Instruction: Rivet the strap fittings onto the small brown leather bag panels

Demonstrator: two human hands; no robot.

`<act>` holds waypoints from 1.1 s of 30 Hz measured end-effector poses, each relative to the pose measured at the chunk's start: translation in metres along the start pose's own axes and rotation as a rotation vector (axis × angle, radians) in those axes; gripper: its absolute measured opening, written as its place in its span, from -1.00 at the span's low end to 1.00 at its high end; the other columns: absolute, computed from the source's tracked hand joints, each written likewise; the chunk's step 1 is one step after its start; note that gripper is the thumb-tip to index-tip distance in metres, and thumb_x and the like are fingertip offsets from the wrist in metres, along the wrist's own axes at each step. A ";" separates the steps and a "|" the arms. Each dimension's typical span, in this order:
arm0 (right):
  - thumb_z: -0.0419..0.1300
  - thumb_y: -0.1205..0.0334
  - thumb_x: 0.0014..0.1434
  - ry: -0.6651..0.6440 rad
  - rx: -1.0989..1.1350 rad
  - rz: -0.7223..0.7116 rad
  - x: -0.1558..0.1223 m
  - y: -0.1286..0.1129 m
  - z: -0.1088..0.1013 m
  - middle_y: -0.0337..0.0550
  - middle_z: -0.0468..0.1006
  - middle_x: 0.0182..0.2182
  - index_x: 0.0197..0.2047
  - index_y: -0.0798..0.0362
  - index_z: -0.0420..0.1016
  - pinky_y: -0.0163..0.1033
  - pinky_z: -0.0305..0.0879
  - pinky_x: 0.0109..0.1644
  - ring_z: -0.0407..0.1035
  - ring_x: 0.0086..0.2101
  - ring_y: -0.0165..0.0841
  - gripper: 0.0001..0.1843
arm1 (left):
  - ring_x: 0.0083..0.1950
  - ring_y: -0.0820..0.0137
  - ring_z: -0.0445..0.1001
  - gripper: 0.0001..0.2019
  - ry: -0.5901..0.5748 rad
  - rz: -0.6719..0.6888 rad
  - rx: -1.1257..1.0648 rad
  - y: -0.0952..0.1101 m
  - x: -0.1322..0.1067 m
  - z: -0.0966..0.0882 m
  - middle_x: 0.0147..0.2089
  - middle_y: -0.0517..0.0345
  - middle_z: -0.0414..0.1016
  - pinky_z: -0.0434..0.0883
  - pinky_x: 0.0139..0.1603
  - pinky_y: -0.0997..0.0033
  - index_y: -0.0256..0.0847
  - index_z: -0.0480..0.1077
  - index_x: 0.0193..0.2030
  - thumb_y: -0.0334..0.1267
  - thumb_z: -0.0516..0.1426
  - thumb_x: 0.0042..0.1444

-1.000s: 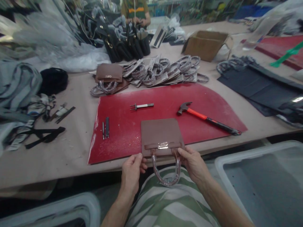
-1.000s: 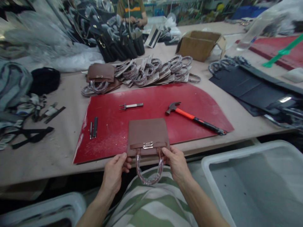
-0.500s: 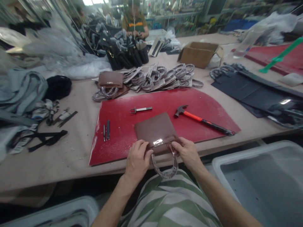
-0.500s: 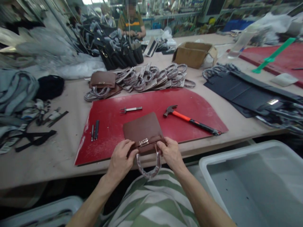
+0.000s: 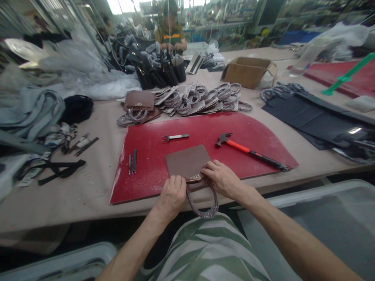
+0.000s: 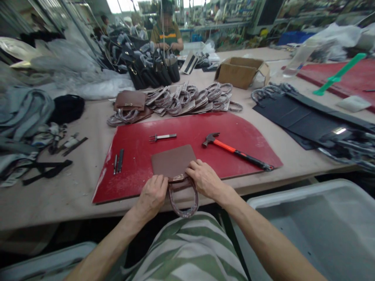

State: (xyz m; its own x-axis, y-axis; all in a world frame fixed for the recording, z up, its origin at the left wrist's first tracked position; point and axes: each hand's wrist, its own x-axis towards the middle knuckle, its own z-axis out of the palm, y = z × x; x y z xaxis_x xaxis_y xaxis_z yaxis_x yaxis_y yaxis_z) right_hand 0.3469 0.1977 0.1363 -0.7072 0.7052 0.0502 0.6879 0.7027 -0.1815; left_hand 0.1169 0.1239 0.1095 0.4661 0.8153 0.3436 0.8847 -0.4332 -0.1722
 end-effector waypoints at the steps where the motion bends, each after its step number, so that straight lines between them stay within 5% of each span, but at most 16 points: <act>1: 0.08 0.37 0.33 -0.023 -0.019 -0.038 0.001 0.002 -0.001 -0.03 0.47 -0.09 -0.02 0.07 0.51 -0.12 0.24 -0.02 0.24 -0.16 -0.22 -0.77 | -0.26 0.15 0.32 -0.82 0.010 0.007 -0.018 -0.001 -0.001 0.001 -0.26 -0.08 0.36 0.36 -0.31 0.17 -0.34 0.39 -0.17 -0.53 -0.02 0.25; 9: 0.04 0.34 0.38 0.011 -0.149 -0.209 -0.005 0.012 0.012 -0.01 0.44 -0.09 0.01 0.08 0.44 -0.12 0.21 -0.08 0.21 -0.18 -0.21 -0.79 | 0.00 0.21 0.51 -0.75 0.323 0.157 -0.316 -0.030 -0.017 0.013 -0.06 -0.09 0.56 0.49 0.02 0.23 -0.32 0.41 -0.01 -0.56 0.00 0.27; 18: 0.07 0.34 0.37 0.222 0.053 -0.310 -0.016 0.037 0.025 -0.08 0.52 -0.09 -0.21 0.05 0.51 -0.20 0.26 -0.08 0.25 -0.19 -0.29 -0.81 | 0.14 0.21 0.53 -0.72 0.327 0.255 -0.412 -0.049 -0.027 0.029 0.01 -0.05 0.62 0.52 0.05 0.24 -0.27 0.46 0.01 -0.55 0.06 0.25; 25: 0.12 0.33 0.35 0.445 0.098 -0.414 -0.021 0.041 0.038 -0.01 0.59 -0.06 -0.06 0.10 0.53 -0.11 0.41 0.03 0.36 -0.07 -0.25 -0.82 | 0.20 0.21 0.49 -0.67 0.300 0.349 -0.449 -0.059 -0.027 0.032 0.04 -0.10 0.61 0.52 0.07 0.22 -0.29 0.46 0.09 -0.52 0.02 0.27; 33: 0.07 0.43 0.28 0.457 0.176 -0.413 -0.023 0.042 0.039 0.01 0.59 -0.03 0.02 0.11 0.50 -0.05 0.44 0.05 0.40 -0.03 -0.22 -0.70 | 0.15 0.18 0.51 -0.71 0.281 0.322 -0.361 -0.053 -0.027 0.026 0.04 -0.11 0.61 0.51 0.03 0.21 -0.30 0.46 0.06 -0.50 0.02 0.30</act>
State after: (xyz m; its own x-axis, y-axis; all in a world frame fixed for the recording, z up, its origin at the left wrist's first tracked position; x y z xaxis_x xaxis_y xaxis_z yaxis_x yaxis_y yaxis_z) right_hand 0.3851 0.2074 0.0889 -0.7406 0.3759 0.5570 0.3091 0.9265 -0.2144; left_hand 0.0571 0.1347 0.0854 0.6486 0.5077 0.5670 0.6158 -0.7879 0.0010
